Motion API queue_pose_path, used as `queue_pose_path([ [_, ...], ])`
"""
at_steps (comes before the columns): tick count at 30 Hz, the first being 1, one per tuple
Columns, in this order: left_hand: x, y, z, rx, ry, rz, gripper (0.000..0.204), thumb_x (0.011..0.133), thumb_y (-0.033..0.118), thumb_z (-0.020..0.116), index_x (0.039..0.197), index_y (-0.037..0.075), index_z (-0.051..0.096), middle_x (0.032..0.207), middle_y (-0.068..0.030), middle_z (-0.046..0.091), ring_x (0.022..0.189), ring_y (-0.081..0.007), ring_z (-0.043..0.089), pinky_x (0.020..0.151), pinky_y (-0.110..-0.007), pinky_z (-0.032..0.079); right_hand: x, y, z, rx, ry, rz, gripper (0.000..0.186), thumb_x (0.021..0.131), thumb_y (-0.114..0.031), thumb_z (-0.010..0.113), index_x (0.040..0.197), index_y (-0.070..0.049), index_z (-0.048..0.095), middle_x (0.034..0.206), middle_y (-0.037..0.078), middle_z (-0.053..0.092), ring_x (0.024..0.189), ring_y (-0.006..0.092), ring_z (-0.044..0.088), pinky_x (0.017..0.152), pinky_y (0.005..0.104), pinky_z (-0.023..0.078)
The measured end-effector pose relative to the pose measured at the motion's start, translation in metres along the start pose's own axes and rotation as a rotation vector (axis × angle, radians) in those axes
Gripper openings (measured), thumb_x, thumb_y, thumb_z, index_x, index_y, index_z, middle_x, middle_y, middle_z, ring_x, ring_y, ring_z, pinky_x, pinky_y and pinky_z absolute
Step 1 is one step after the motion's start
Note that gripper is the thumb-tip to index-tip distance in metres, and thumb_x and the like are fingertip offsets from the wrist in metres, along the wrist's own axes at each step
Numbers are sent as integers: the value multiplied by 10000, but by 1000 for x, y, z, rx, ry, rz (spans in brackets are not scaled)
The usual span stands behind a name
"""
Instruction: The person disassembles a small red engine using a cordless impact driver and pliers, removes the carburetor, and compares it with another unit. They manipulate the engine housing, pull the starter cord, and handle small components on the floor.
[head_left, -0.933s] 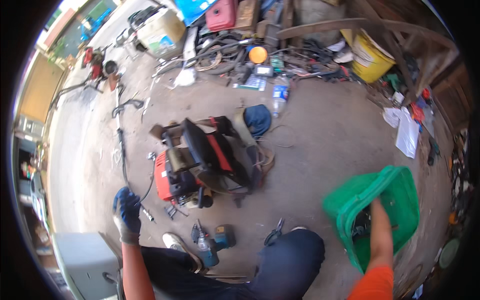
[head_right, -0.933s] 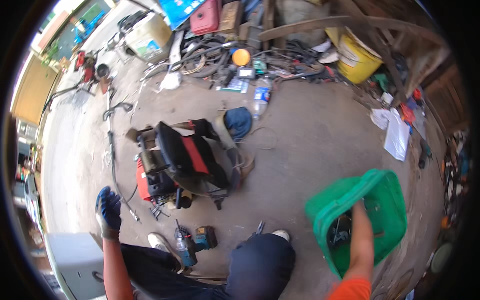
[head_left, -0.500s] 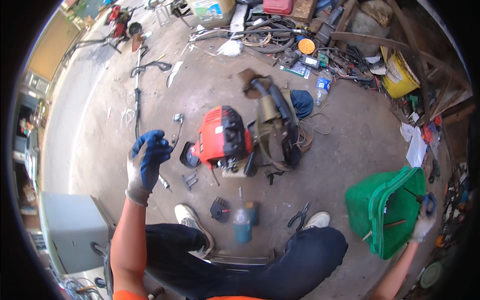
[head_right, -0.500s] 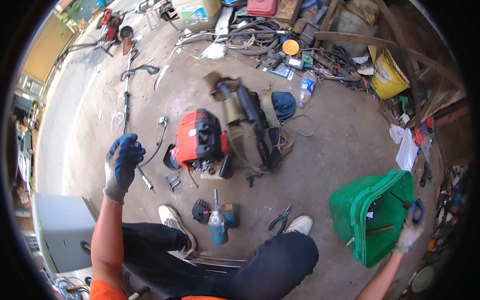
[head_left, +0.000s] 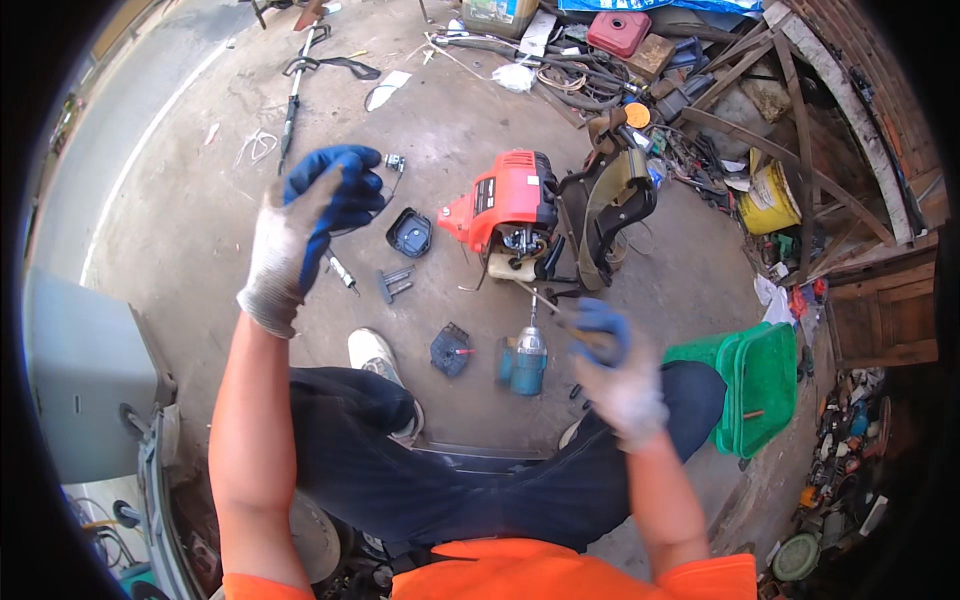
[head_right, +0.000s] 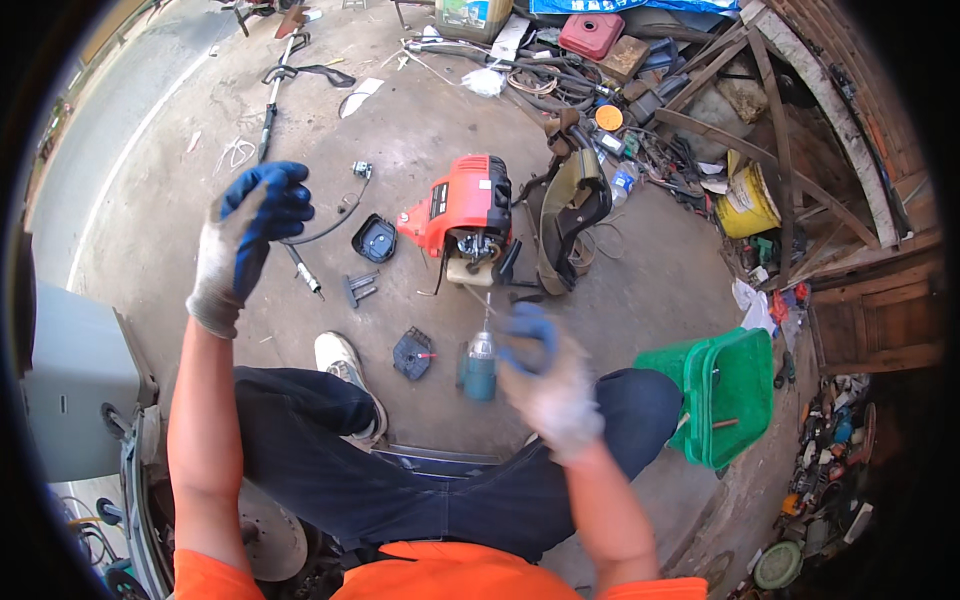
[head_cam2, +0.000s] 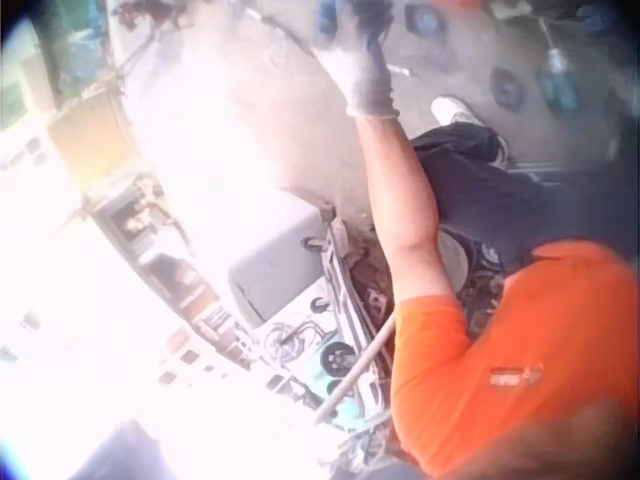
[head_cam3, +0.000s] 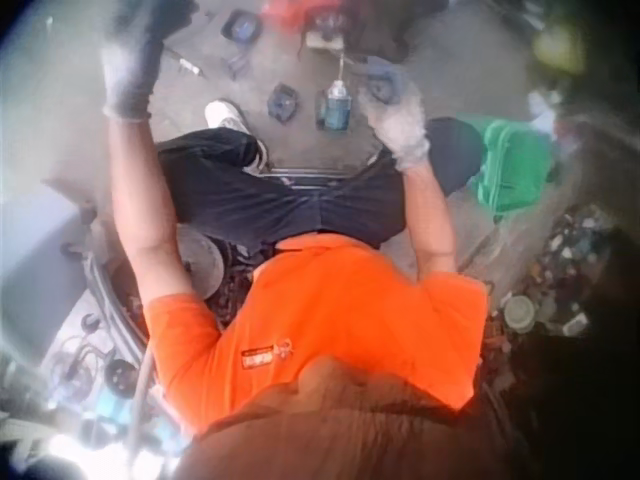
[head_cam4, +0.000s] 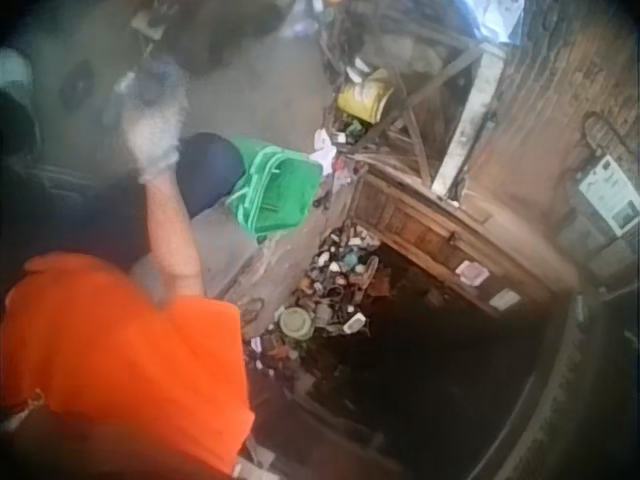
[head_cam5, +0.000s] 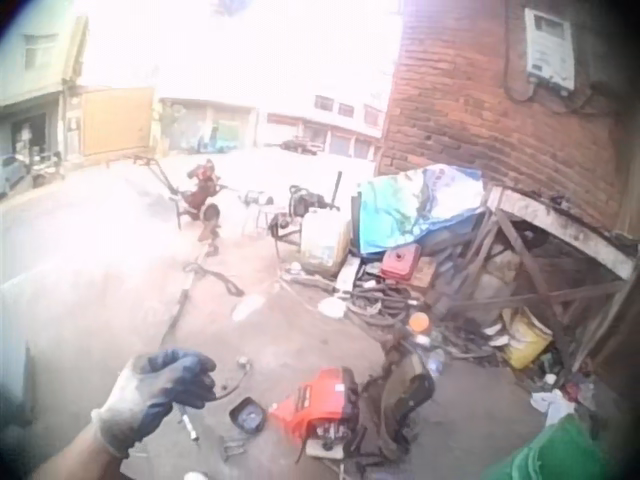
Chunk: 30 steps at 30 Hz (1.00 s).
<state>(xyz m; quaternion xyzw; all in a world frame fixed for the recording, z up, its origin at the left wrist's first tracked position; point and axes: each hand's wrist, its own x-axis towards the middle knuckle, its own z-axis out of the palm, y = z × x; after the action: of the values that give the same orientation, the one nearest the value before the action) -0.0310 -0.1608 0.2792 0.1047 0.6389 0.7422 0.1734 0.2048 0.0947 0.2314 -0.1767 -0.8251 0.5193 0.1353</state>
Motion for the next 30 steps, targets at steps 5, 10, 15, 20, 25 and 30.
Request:
queue_pose_path([
  [5,-10,3,-11,67,-19,100,350,1013,295,543,1189,11,648,972,-59,685,873,-147,674,770,-256,516,10,75,89,-116,-34,44,486,811,-34,599,1289,-42,515,996,202,677,875,388,668,790,441,538],
  [10,-9,3,-5,180,0,88,325,1003,281,551,1169,25,664,967,-51,686,871,-142,673,763,-254,510,27,115,116,-426,-154,-12,532,801,-75,634,1314,-47,497,1328,229,508,1136,399,577,943,471,495],
  [15,-4,-8,-4,310,-37,105,371,1004,327,553,1202,32,660,969,-60,686,881,-152,677,797,-261,517,42,132,127,-482,-200,72,506,812,-76,593,1308,-51,497,1385,266,427,1167,433,572,966,510,495],
  [20,-1,-10,-1,329,-60,91,384,1004,341,553,1212,35,655,990,-66,688,887,-154,675,806,-268,521,53,155,134,-498,-189,26,524,794,-33,580,1311,-35,493,1391,269,421,1170,434,568,975,503,491],
  [25,0,-12,-5,383,-31,87,384,1003,342,552,1212,37,654,978,-63,684,893,-149,670,801,-257,518,59,161,134,-447,-174,31,548,787,-14,568,1329,-12,485,1400,269,436,1242,419,504,1033,446,453],
  [30,0,-11,-6,385,-69,46,384,1003,348,551,1206,38,653,980,-57,678,895,-144,662,811,-269,517,69,158,137,-391,-154,58,502,766,26,555,1265,3,510,1363,245,474,1205,413,525,1015,436,459],
])
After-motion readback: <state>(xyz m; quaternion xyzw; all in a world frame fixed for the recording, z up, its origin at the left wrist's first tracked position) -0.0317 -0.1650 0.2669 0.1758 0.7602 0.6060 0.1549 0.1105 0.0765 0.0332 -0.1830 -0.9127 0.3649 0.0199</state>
